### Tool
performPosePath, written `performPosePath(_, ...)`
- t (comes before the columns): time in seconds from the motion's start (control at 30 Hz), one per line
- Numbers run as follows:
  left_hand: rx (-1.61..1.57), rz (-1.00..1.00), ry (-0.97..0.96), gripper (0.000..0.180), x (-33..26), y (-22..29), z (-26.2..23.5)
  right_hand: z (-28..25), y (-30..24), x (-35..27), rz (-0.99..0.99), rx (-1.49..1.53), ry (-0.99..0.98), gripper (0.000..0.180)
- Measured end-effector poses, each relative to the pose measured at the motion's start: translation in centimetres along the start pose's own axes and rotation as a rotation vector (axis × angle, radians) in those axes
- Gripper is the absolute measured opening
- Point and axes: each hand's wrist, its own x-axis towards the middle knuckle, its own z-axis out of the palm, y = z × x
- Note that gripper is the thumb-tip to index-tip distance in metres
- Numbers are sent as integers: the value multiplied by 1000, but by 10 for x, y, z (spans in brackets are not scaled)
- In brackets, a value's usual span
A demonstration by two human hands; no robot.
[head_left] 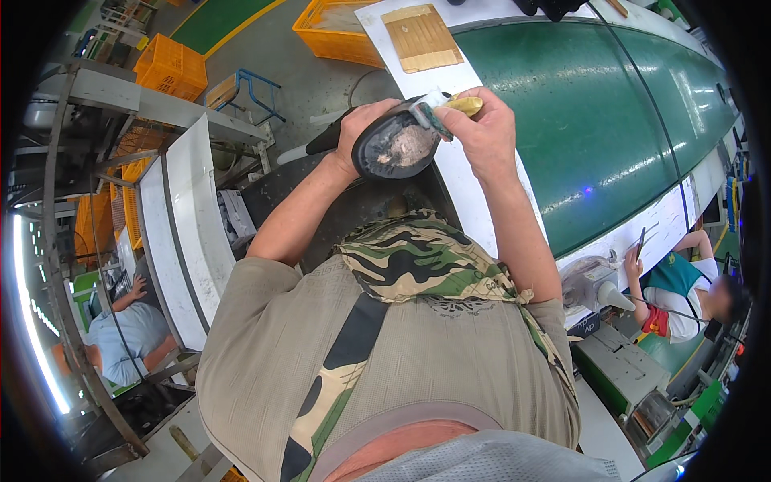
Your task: The person cleans the interior of black boots using a small brush. They pick up a boot from a green conveyor belt, dip the brush into a container of white powder, and scrub the inside of the boot. The person repeats this process for multiple boots, placing the cleaned items back onto the line.
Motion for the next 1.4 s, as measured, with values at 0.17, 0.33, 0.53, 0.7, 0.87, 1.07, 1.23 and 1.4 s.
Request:
performPosePath(0.17,-285,-231,-107,43,-8,-5,1,16,-15,-4,-65,-107,-63,19)
performPosePath(0.33,-147,-325,-238,39,-10,-1,-5,29,-24,3,-104,-174,-120,20)
performPosePath(0.53,-96,-315,-456,51,-4,-2,-15,29,-16,26,-227,-185,-191,20)
performPosePath(0.7,-315,-409,-702,58,-3,-11,-29,27,-15,50,-407,-302,-263,18)
performPosePath(0.87,-577,-635,-924,82,-1,-18,-37,25,-14,61,-451,-330,-360,19)
performPosePath(1.07,-774,-606,-946,77,0,-16,-45,15,-7,62,-405,-280,-525,20)
performPosePath(1.23,-937,-578,-947,83,4,-12,-43,21,-5,74,-301,-137,-428,20)
performPosePath(1.4,-1046,-662,-1036,92,11,-6,-48,24,-13,71,-382,-399,-366,18)
